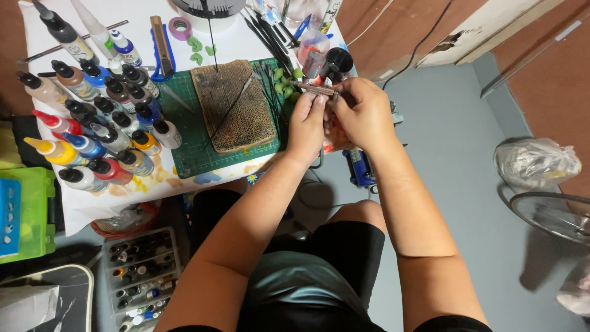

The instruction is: Cleaning the components of an airbrush by wiping the needle and nozzle with a cloth.

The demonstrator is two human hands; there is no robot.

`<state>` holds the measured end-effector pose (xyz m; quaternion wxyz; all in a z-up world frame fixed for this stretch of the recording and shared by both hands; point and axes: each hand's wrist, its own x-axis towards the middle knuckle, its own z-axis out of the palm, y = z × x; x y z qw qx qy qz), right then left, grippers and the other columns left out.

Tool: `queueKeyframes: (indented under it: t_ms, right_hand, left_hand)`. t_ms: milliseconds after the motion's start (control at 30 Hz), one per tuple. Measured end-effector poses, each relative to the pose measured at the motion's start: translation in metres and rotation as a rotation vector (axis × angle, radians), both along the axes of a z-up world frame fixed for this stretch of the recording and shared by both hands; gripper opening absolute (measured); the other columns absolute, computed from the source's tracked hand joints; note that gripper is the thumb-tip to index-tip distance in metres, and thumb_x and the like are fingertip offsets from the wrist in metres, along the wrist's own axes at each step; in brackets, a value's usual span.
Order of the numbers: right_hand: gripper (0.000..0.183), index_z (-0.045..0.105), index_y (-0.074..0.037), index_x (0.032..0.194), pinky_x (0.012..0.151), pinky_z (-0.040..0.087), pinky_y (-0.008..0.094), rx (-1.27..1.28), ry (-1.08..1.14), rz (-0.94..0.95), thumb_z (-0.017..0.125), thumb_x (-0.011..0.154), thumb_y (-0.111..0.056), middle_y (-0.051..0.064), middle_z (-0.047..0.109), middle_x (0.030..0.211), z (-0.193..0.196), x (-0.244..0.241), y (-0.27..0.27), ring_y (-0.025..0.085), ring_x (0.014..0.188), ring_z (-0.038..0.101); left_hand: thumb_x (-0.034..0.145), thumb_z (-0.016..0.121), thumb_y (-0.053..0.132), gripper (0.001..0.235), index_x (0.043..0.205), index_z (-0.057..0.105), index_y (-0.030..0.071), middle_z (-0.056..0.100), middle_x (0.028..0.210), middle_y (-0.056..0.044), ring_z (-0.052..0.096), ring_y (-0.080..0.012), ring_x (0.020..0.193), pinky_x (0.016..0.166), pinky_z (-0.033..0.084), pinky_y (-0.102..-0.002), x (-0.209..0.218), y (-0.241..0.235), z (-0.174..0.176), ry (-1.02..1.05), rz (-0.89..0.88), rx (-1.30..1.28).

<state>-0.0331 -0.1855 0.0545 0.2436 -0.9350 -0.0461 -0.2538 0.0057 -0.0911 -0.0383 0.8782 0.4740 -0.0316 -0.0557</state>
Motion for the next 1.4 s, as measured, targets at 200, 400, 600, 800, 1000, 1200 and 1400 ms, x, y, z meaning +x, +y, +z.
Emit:
queueKeyframes:
  t_ms: [200, 400, 600, 800, 1000, 1200, 1400]
  right_hand:
    - [0.012, 0.074, -0.004, 0.1, 0.067, 0.055, 0.045, 0.017, 0.07, -0.017, 0.067, 0.1, -0.014, 0.018, 0.065, 0.078, 0.003, 0.0, -0.002, 0.042, 0.081, 0.068]
    - [0.011, 0.076, -0.001, 0.1, 0.068, 0.055, 0.044, 0.018, -0.015, 0.009, 0.074, 0.093, -0.009, 0.02, 0.067, 0.08, 0.002, -0.001, 0.006, 0.043, 0.083, 0.069]
    - [0.01, 0.076, -0.007, 0.098, 0.069, 0.055, 0.043, 0.04, 0.047, -0.016, 0.07, 0.098, -0.014, 0.015, 0.067, 0.078, 0.002, 0.002, -0.001, 0.039, 0.083, 0.07]
    - [0.011, 0.075, -0.001, 0.1, 0.067, 0.056, 0.042, 0.033, 0.075, -0.051, 0.069, 0.096, -0.008, 0.016, 0.068, 0.077, 0.005, 0.001, 0.006, 0.038, 0.081, 0.07]
    - [0.015, 0.073, 0.0, 0.105, 0.07, 0.056, 0.048, 0.075, 0.121, -0.014, 0.07, 0.095, -0.011, 0.023, 0.067, 0.083, 0.008, 0.002, 0.0, 0.045, 0.086, 0.069]
    - [0.012, 0.076, -0.001, 0.101, 0.063, 0.057, 0.042, 0.043, 0.095, -0.051, 0.069, 0.097, -0.011, 0.016, 0.068, 0.078, -0.005, 0.005, -0.002, 0.038, 0.081, 0.07]
    - [0.016, 0.073, 0.003, 0.106, 0.07, 0.059, 0.046, -0.017, 0.065, -0.01, 0.073, 0.091, -0.003, 0.023, 0.069, 0.086, 0.011, 0.001, 0.003, 0.044, 0.088, 0.07]
  left_hand:
    - [0.105, 0.052, 0.019, 0.021, 0.092, 0.064, 0.008, 0.057, 0.064, -0.009, 0.064, -0.0198, 0.051, 0.038, 0.056, -0.028, 0.004, -0.003, -0.005, 0.019, -0.027, -0.022]
    - [0.104, 0.052, 0.023, 0.021, 0.093, 0.065, 0.011, 0.059, 0.064, -0.008, 0.064, -0.0181, 0.051, 0.04, 0.058, -0.028, 0.003, 0.0, -0.002, 0.041, -0.01, 0.01]
    - [0.105, 0.052, 0.02, 0.021, 0.092, 0.063, 0.009, 0.056, 0.064, -0.008, 0.063, -0.0191, 0.052, 0.039, 0.056, -0.027, 0.006, -0.003, -0.008, 0.026, -0.043, -0.024]
    - [0.104, 0.054, 0.023, 0.019, 0.094, 0.066, 0.012, 0.057, 0.065, -0.006, 0.062, -0.0174, 0.051, 0.038, 0.056, -0.029, 0.008, -0.005, -0.013, 0.017, 0.006, 0.03]
    - [0.105, 0.051, 0.02, 0.021, 0.092, 0.064, 0.009, 0.056, 0.065, -0.007, 0.062, -0.0173, 0.051, 0.038, 0.055, -0.026, 0.008, -0.009, -0.015, 0.025, -0.022, -0.019]
    - [0.104, 0.053, 0.021, 0.019, 0.094, 0.065, 0.01, 0.057, 0.064, -0.007, 0.061, -0.017, 0.049, 0.038, 0.056, -0.027, 0.006, -0.006, -0.013, 0.015, 0.008, 0.011]
    - [0.106, 0.05, 0.018, 0.022, 0.092, 0.063, 0.007, 0.056, 0.064, -0.007, 0.062, -0.0175, 0.05, 0.038, 0.054, -0.027, 0.008, -0.008, -0.014, 0.008, -0.02, -0.022]
